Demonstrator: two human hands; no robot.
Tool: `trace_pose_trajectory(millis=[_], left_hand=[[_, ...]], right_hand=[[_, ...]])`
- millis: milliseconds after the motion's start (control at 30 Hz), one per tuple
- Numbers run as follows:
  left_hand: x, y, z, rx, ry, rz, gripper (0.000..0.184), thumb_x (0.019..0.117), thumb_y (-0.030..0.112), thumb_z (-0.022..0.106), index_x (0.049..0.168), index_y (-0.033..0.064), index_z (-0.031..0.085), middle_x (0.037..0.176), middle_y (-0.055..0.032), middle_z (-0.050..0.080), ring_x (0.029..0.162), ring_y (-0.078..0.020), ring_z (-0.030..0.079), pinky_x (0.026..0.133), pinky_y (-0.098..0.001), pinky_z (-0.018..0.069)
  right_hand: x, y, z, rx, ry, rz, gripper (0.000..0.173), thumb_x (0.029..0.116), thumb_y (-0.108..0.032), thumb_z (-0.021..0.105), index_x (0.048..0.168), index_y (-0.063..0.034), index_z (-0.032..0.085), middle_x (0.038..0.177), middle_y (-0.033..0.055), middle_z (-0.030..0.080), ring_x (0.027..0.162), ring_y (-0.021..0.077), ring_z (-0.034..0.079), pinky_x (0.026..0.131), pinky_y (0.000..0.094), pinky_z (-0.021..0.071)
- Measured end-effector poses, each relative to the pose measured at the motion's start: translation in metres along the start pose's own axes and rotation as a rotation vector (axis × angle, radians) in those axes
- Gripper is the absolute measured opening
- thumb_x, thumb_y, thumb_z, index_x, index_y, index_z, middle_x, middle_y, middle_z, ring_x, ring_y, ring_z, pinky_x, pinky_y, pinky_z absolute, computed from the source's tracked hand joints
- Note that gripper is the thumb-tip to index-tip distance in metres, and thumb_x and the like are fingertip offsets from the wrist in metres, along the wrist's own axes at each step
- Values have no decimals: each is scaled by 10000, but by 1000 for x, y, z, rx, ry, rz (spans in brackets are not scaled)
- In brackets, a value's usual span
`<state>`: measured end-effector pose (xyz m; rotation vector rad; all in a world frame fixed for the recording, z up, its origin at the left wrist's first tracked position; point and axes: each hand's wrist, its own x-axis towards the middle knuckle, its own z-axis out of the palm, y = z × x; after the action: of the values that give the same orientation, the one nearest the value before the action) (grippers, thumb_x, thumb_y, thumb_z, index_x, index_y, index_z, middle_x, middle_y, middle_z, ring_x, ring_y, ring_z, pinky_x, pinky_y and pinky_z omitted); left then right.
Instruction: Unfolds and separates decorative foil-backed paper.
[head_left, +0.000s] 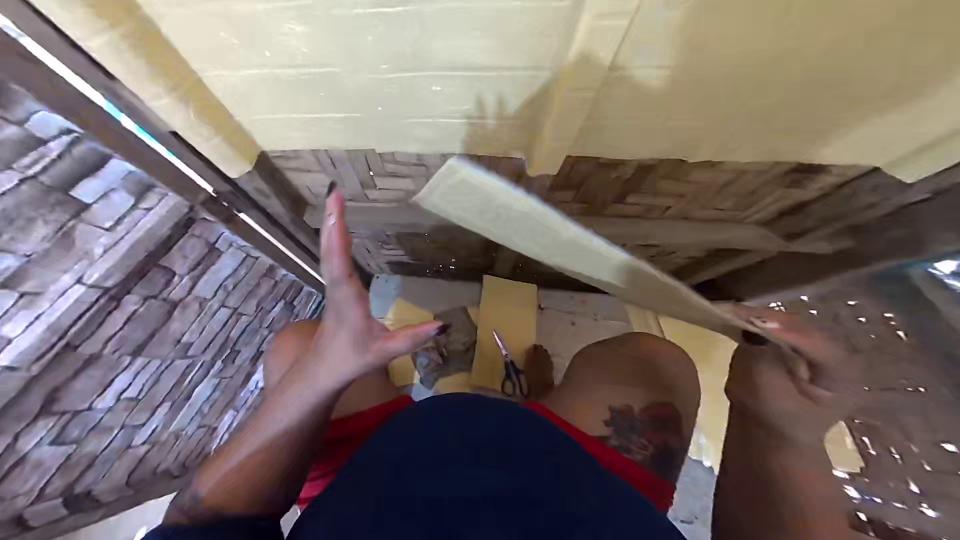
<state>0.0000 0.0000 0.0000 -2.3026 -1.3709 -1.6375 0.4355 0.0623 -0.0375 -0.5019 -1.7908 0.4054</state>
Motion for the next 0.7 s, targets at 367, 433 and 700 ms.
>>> trace_pose_trajectory(millis=[367,433,700], left_hand=[[-1,-16,8,-174,-196,-82,173,992,185,663,1067,33,691,1020,-11,716,970,-38,676,912,-275,577],[-6,-17,7,-36,-274,-67,193,996,212,648,1048,37,711,998,-49,726,961,-97,675,927,-356,541],[-13,-2,9,60,-337,-38,215,1020,229,614,1066,44,714,999,-73,729,957,-147,684,907,-378,543]], right_hand=[[-15,14,-10,55,-543,540,693,930,-648,593,1454,-195,568,1425,-15,613,1318,115,562,1108,354,481],[-5,14,-1,2,-539,546,737,922,-676,578,1448,-160,571,1443,37,596,1341,163,546,1115,404,468],[72,-35,88,-12,-552,182,387,1011,-330,589,1309,-99,677,1308,36,662,1226,117,610,1053,338,518]])
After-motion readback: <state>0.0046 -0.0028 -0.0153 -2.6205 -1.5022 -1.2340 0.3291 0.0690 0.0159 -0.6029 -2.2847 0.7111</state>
